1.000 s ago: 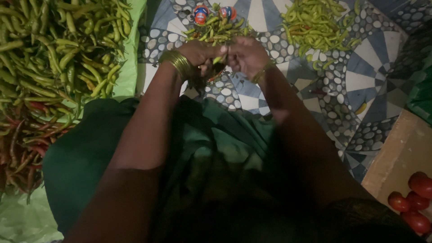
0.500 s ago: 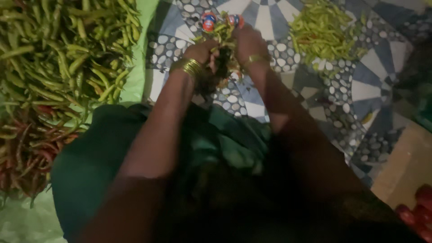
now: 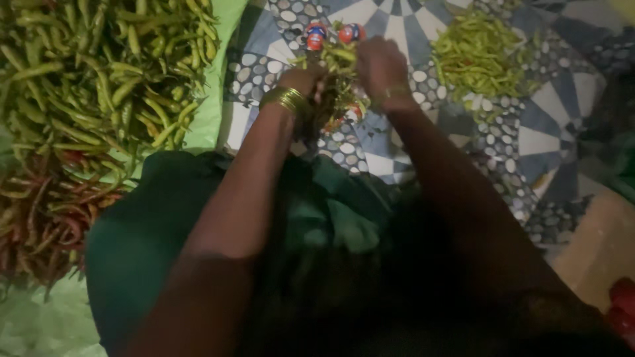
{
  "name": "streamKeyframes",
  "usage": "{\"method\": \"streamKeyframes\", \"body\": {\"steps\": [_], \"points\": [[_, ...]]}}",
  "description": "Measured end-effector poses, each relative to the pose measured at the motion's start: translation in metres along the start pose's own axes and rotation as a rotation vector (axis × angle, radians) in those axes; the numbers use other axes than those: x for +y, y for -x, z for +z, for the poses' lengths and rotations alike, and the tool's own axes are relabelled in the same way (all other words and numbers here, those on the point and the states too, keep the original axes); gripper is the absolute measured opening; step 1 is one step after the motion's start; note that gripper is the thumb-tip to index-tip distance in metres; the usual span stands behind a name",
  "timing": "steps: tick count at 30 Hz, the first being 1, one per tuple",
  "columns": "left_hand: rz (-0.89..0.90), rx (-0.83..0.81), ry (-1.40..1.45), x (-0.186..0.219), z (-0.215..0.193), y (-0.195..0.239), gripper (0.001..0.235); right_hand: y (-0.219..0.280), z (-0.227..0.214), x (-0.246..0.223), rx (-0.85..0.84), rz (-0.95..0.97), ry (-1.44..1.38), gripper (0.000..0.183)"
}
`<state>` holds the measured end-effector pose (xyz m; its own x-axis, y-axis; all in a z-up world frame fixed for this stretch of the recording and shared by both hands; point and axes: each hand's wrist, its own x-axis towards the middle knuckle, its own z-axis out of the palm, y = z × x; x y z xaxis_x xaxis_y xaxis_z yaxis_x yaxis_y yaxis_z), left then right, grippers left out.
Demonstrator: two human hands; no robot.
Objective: The person sits on the floor and sorts green chilies by hand, separating them into piles. The hands pick up chilies from a large pile and place them into smaller piles on the patterned floor.
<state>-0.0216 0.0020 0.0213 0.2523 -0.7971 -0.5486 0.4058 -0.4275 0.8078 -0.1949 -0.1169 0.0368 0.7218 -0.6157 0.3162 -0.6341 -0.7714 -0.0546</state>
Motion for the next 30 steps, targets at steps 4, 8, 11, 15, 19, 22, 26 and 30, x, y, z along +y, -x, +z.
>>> {"method": "streamKeyframes", "body": {"steps": [4, 8, 11, 15, 19, 22, 26, 30], "points": [[-0.098, -0.072, 0.080, -0.003, 0.026, 0.032, 0.031, 0.062, -0.037, -0.025, -0.086, -0.024, -0.408, 0.026], [0.144, -0.035, 0.010, -0.005, 0.033, 0.048, 0.017, 0.080, -0.040, -0.042, -0.242, 0.284, -0.551, 0.030], [0.474, 0.124, -0.198, -0.004, 0.035, 0.044, 0.027, 0.082, -0.028, -0.040, -0.262, 0.408, -0.463, 0.033], [0.463, 0.341, -0.135, 0.002, 0.023, 0.030, 0.052, 0.064, -0.010, -0.022, -0.270, 0.388, -0.344, 0.023], [0.168, 0.423, -0.122, 0.010, 0.004, 0.016, 0.063, 0.023, 0.001, -0.011, -0.056, 0.246, -0.263, 0.017], [0.211, 0.399, -0.073, 0.005, -0.006, -0.001, 0.047, 0.005, 0.016, -0.014, -0.080, 0.164, -0.180, 0.022], [0.372, 0.295, 0.073, -0.011, -0.016, -0.033, 0.026, 0.012, 0.032, -0.006, -0.264, 0.145, -0.230, 0.024], [0.252, 0.343, 0.122, -0.026, -0.018, -0.048, 0.028, 0.023, 0.015, 0.010, -0.417, 0.116, -0.201, 0.016]]}}
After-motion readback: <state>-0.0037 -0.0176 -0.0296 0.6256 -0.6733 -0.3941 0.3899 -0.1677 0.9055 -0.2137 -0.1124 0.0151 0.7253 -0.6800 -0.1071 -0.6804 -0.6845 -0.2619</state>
